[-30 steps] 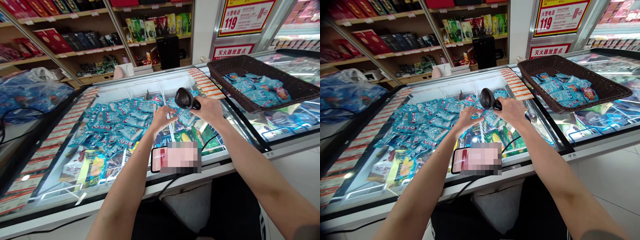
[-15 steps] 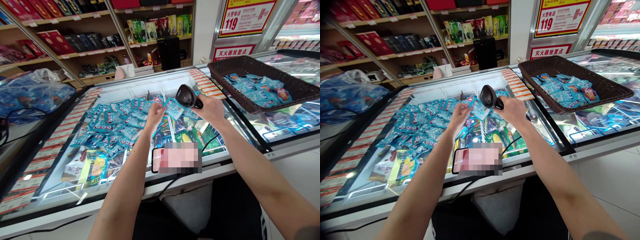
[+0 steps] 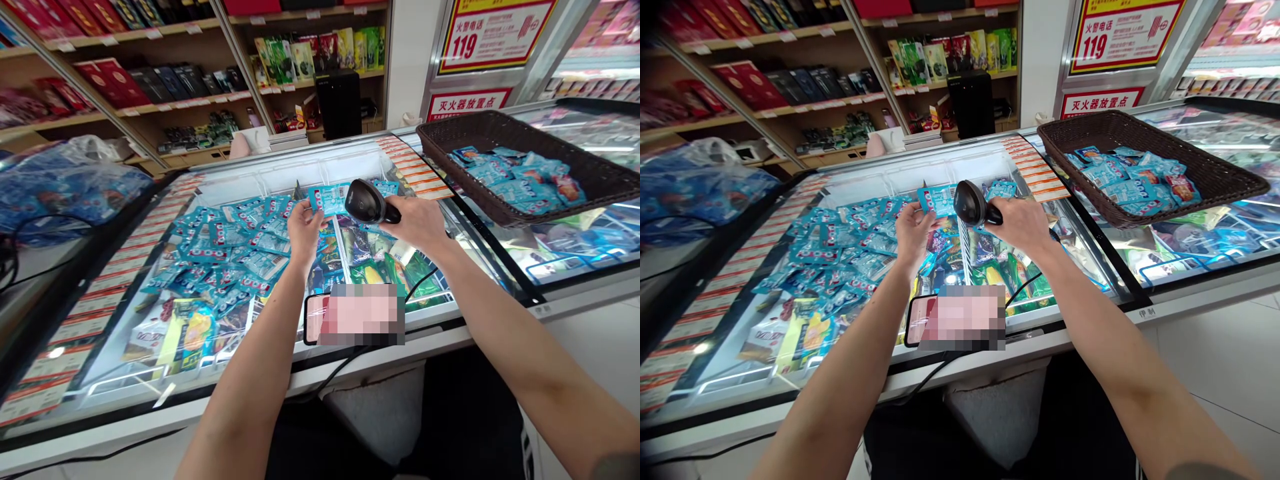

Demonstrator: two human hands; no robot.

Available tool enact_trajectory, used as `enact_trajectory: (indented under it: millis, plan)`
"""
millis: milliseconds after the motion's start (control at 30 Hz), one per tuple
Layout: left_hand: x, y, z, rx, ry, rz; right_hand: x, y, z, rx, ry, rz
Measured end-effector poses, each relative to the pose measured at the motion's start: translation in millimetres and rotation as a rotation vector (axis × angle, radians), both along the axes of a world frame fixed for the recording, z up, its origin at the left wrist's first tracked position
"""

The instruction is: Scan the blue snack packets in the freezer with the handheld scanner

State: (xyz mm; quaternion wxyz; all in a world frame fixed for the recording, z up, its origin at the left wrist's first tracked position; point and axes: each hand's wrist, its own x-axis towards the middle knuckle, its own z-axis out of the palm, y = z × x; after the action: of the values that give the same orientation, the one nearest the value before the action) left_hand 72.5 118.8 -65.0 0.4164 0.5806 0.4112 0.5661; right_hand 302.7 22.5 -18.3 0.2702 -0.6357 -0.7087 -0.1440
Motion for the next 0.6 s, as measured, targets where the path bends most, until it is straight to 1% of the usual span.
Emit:
enact_trajectory:
  millis: [133, 300, 600]
  plan:
    - [1.7, -0.7, 0.3, -0.010, -0.005, 0.008, 0.0, 0.4, -1.4, -0.008, -0.009, 0.002]
    - [2.5, 1.9, -3.9, -0.004, 0.026, 0.007, -0.2, 1.2, -1.5, -0.040, -0.037, 0.011]
    - [2.9, 2.9, -7.7, 0.007, 0.085, 0.011, -0.2, 4.7, -0.4, -0.094, -0.056, -0.027]
